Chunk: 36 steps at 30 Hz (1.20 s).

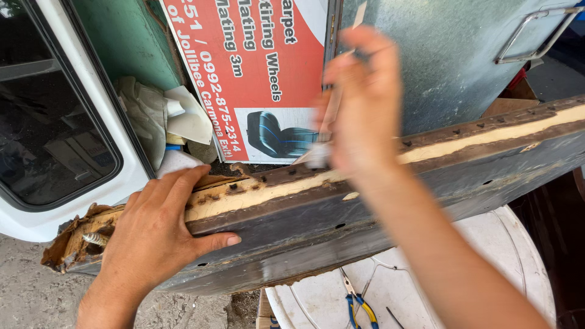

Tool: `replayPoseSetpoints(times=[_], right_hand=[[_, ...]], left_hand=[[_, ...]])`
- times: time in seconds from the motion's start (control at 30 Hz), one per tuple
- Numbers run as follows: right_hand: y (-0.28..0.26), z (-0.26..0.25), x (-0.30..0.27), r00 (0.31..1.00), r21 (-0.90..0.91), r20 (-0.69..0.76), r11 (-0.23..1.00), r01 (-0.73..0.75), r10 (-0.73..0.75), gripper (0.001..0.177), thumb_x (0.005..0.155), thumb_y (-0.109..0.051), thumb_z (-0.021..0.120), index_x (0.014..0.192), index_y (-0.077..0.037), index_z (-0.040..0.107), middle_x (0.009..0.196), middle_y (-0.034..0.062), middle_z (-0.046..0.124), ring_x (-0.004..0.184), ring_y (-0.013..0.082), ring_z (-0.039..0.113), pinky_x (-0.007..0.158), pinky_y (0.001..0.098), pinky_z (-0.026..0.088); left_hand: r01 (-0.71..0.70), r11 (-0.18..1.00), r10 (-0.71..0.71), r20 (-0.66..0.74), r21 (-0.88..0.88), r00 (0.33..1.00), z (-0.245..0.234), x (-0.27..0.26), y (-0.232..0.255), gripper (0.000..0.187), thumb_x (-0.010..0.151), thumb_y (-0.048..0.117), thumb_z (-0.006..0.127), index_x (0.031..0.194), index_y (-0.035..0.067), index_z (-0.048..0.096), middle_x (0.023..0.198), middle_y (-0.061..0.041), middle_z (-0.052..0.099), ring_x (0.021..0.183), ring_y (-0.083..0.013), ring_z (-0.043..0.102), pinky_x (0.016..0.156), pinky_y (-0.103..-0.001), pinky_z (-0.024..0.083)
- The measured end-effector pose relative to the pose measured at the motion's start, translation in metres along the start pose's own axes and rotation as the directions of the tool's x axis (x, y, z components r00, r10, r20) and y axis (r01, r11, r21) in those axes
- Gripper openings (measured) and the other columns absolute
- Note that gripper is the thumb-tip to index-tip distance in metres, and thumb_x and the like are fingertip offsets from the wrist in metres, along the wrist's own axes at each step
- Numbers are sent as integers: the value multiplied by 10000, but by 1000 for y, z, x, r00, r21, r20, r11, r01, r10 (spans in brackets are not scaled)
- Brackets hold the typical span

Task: The person uses a metal rod and pliers to scrape and remove material from a long, dark wooden beam resting on a white plastic lid. The person repeatedly scrapes along the beam's surface and uses pliers to pull out loosened pieces.

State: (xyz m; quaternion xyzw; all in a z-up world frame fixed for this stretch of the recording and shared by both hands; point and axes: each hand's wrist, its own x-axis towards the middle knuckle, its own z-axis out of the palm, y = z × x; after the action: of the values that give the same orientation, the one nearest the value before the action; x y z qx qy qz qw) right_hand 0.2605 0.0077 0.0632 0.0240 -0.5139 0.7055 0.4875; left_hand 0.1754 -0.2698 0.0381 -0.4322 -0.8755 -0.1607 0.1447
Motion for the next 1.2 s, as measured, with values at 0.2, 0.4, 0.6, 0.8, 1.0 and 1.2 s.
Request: replayPoseSetpoints(times=[0.2, 0.4, 0.6, 0.8, 1.0, 1.2], right_hand=[[-122, -143, 44, 771, -104, 369, 847, -522, 520, 175, 1169, -196, 606, 1195, -23, 601, 853, 63, 586, 520, 79, 510, 435, 257, 459], [-118, -202, -18, 616, -553, 54, 537, -637, 786, 280, 1100, -266, 546, 1273, -46, 561, 711, 44, 425, 488, 132, 381, 441, 315, 407], [-115, -240, -44, 704, -758, 96, 510, -406, 704, 646, 969, -89, 605, 1582, -137, 412, 865, 44, 547, 617, 164, 552, 544, 321, 450], [-143, -208, -54, 665, -975, 114, 211, -67, 739, 691, 1028, -280, 551, 1676, -215, 318, 910, 14, 562, 669, 122, 631, 621, 287, 597], [-158, -167, -56, 521, -799, -513, -601, 1, 683, 669, 1074, -396, 522, 1666, -440, 215, 842, 102, 655, 679, 177, 589, 714, 320, 559], [-148, -202, -80, 843, -964, 239, 219, 148, 482, 603, 957, -193, 608, 1539, -117, 474, 993, 32, 585, 875, 156, 598, 728, 336, 554]], left_hand=[[-90, 984, 90, 10, 155, 996, 8, 1, -15, 1159, 510, 812, 786, 1398, 102, 562, 1315, -164, 636, 1211, -340, 590, 999, -530, 443], [7, 931, 39, -121, 366, 992, 22, 6, -4, 1324, 508, 893, 651, 1510, 44, 490, 1508, -227, 463, 1393, -393, 452, 1094, -684, 288], [-224, 889, 356, -298, 399, 886, 44, 29, 87, 1150, 718, 862, 519, 1479, 1, 472, 1486, -241, 493, 1385, -375, 477, 1168, -697, 240], [-86, 966, 31, 220, 243, 975, 38, 50, 114, 1012, 711, 824, 622, 1471, 168, 496, 1300, -102, 643, 1243, -310, 589, 1076, -526, 426], [39, 979, -125, 441, 200, 889, 27, 78, 115, 1019, 663, 804, 720, 1476, 238, 479, 1380, -80, 590, 1236, -333, 567, 1007, -508, 455], [60, 958, -201, 509, 279, 837, 42, 88, 102, 1063, 665, 848, 650, 1487, 198, 467, 1258, -70, 664, 1229, -251, 633, 1024, -468, 505]])
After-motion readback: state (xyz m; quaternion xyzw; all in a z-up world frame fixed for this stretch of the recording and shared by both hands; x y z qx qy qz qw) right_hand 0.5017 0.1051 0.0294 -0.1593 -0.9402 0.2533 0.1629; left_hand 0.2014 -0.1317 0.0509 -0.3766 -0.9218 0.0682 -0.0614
